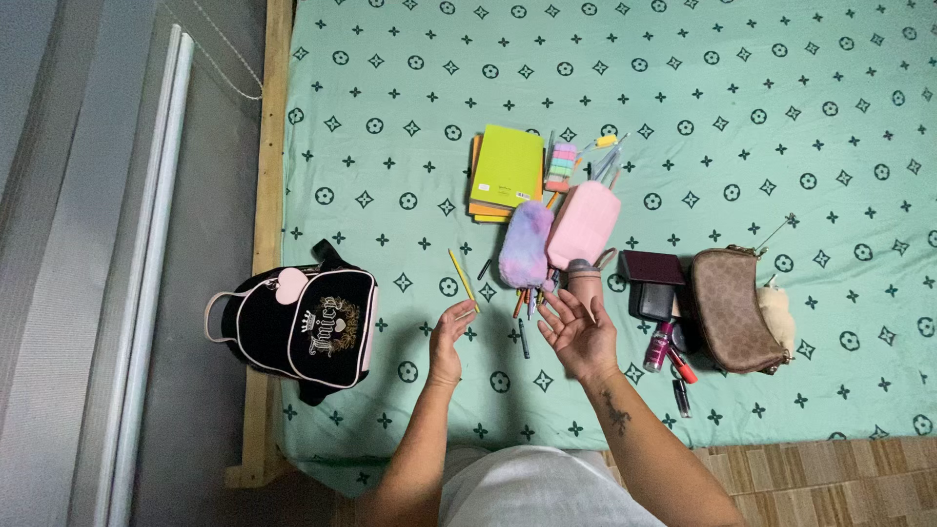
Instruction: The person places several notebooks and a small pouch into a black backpack on a bed, then gathers colored pencils and pens and puts them into a purple pencil case. The person handles items one at a time and organizes them into the bag and pencil case.
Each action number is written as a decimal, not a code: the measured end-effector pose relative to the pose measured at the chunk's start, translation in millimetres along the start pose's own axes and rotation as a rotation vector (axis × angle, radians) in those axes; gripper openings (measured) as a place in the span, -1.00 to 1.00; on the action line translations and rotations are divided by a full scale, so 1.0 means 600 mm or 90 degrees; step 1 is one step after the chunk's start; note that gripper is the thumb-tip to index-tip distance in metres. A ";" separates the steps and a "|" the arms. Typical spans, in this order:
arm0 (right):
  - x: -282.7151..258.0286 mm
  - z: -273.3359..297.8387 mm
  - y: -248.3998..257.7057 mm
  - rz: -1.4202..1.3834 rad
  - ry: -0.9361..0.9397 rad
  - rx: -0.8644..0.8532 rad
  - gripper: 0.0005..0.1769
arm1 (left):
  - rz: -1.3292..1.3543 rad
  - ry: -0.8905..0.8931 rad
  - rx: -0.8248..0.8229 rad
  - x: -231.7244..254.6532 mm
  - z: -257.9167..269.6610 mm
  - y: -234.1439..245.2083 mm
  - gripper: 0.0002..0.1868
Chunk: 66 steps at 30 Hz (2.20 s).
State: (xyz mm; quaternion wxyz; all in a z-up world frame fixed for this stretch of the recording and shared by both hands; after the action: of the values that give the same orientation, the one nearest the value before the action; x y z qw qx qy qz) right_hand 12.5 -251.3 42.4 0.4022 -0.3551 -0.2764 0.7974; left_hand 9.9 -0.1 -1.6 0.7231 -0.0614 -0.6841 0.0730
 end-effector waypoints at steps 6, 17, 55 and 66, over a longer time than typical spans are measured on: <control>-0.004 0.006 0.000 -0.010 0.009 -0.015 -0.39 | 0.070 -0.012 -0.002 -0.043 -0.006 0.010 -0.08; -0.009 0.002 0.010 -0.022 0.018 -0.026 -0.39 | 0.170 0.071 0.020 -0.027 -0.008 0.006 -0.09; 0.045 -0.063 -0.056 0.029 -0.063 -0.059 -0.39 | -0.060 -0.055 0.270 -0.058 -0.050 0.144 -0.41; 0.146 -0.092 -0.143 0.141 -0.177 -0.067 -0.39 | -0.758 0.263 0.420 -0.031 -0.083 0.386 -0.18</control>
State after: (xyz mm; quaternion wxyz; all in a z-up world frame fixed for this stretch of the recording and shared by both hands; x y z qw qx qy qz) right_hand 57.4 -124.6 41.7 0.2509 -0.2905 -0.3301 0.8624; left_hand 53.4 224.5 -66.0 0.7360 0.5323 -0.3927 -0.1442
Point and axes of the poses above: each hand's wrist, its own z-axis away from the middle knuckle, its own y-axis out of the back of the hand, x = y × z, the point moved 1 cm from there along -z, towards the middle knuckle, and after that the axes turned 6 degrees about -y, right-handed, at the moved point
